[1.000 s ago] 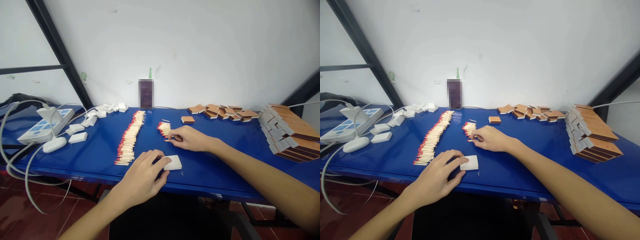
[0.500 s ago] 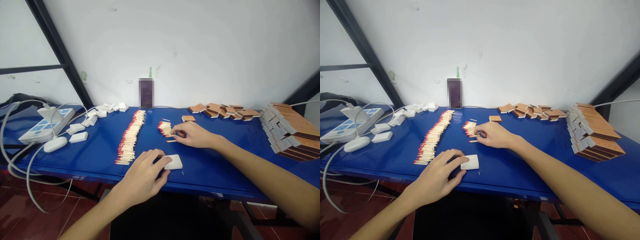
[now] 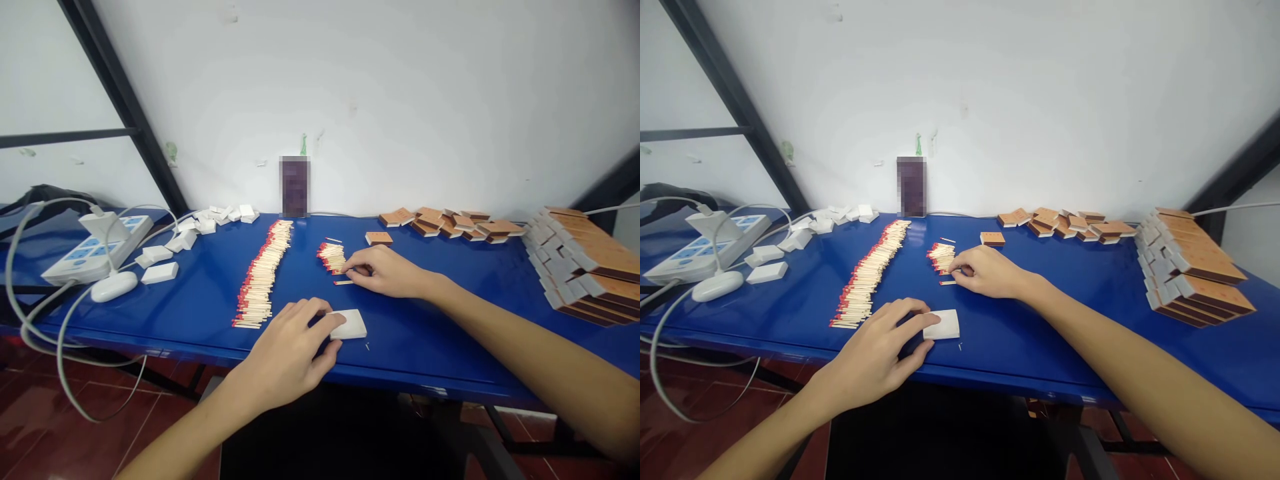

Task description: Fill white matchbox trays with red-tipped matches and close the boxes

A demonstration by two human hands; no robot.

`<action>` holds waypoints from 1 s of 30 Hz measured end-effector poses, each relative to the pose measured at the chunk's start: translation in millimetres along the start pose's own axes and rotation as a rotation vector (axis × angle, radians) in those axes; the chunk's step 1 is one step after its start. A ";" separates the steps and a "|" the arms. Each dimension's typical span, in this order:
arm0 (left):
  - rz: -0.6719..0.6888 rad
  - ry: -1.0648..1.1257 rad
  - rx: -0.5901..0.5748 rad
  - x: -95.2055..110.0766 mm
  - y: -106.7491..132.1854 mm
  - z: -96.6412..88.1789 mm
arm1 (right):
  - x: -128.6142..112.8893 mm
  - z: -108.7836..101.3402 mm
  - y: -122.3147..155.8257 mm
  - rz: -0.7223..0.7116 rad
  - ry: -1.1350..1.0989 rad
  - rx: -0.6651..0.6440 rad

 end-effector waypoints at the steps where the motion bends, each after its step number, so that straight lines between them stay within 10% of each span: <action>1: 0.000 -0.002 -0.002 -0.2 0.1 0.1 | 1.5 0.6 -0.2 0.025 -0.024 0.003; 30: -0.004 0.012 -0.016 -0.4 1.0 1.0 | 3.5 -0.6 0.2 0.168 -0.181 -0.021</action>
Point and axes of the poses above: each hand's wrist, its own y-axis away from the middle knuckle, its own z-axis out of the palm, x = y × z, the point moved 6 cm from there along -y, towards the middle knuckle, and after that the axes turned 2 degrees about x, right-handed, at the moved point
